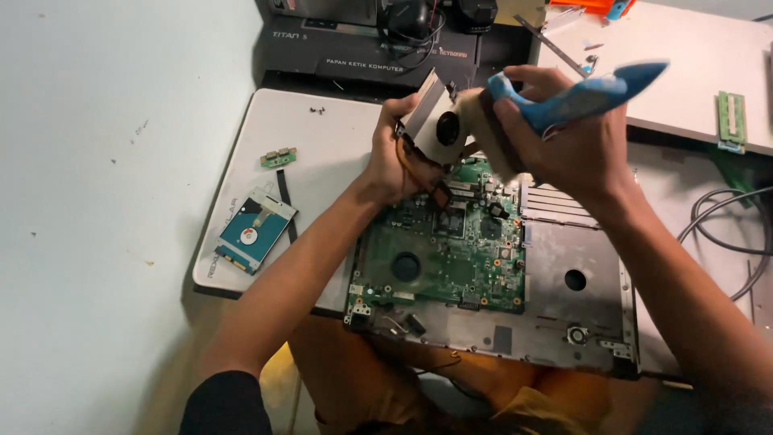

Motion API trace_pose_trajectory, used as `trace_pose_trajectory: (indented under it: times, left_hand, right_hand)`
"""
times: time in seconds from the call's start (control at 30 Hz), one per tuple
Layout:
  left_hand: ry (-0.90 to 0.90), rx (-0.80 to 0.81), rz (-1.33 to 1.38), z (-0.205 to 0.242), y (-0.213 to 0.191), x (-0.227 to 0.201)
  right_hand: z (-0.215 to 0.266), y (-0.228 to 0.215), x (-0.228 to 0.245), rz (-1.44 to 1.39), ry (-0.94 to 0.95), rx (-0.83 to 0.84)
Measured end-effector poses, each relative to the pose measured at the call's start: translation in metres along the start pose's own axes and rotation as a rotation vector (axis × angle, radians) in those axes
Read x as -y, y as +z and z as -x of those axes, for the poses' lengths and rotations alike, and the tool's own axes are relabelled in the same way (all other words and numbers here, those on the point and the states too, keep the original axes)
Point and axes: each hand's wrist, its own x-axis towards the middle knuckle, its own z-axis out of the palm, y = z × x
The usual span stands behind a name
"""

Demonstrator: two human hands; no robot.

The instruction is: The person cleans a laptop cooling fan and heatsink assembly using a brush, then places it back onto the motherboard. They proceed to secure the heatsink by tightening screws with a screwdriver.

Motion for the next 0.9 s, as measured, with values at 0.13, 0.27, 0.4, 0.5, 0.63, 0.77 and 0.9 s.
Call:
trace_pose_trajectory:
  times: [0.13,0.27,0.4,0.5,0.63,0.77,0.9]
  left_hand:
    - [-0.022,0.176,0.077,0.004,0.006,-0.016]
    - [0.082,0.278,-0.040,0.007,0.012,-0.025]
    - [-0.074,-0.214,-0.009,0.019,0.092,-0.032]
    - [0.029,0.087,-0.036,0.007,-0.021,-0.014]
    - [0.047,0.056,-0.044,0.009,-0.005,-0.010]
    - [-0.055,0.059,0.012,0.006,0.005,-0.012]
    - [-0.130,-0.351,0.082,0.006,0.105,-0.020]
  right_hand:
    - [0.005,0.015,0.028,-0.147,0.034,-0.010]
    - [-0.004,0.005,0.032,-0.473,0.076,0.251]
    - [-0.013,-0.005,0.028,-0.689,0.151,0.278]
    - [-0.006,-0.004,0.008,-0.473,0.181,0.138]
    - [0.004,0.001,0.013,-0.171,-0.008,-0.061]
    - [0.014,0.018,0.047,-0.228,-0.120,-0.008]
    - [0.015,0.015,0.063,-0.474,0.028,0.231]
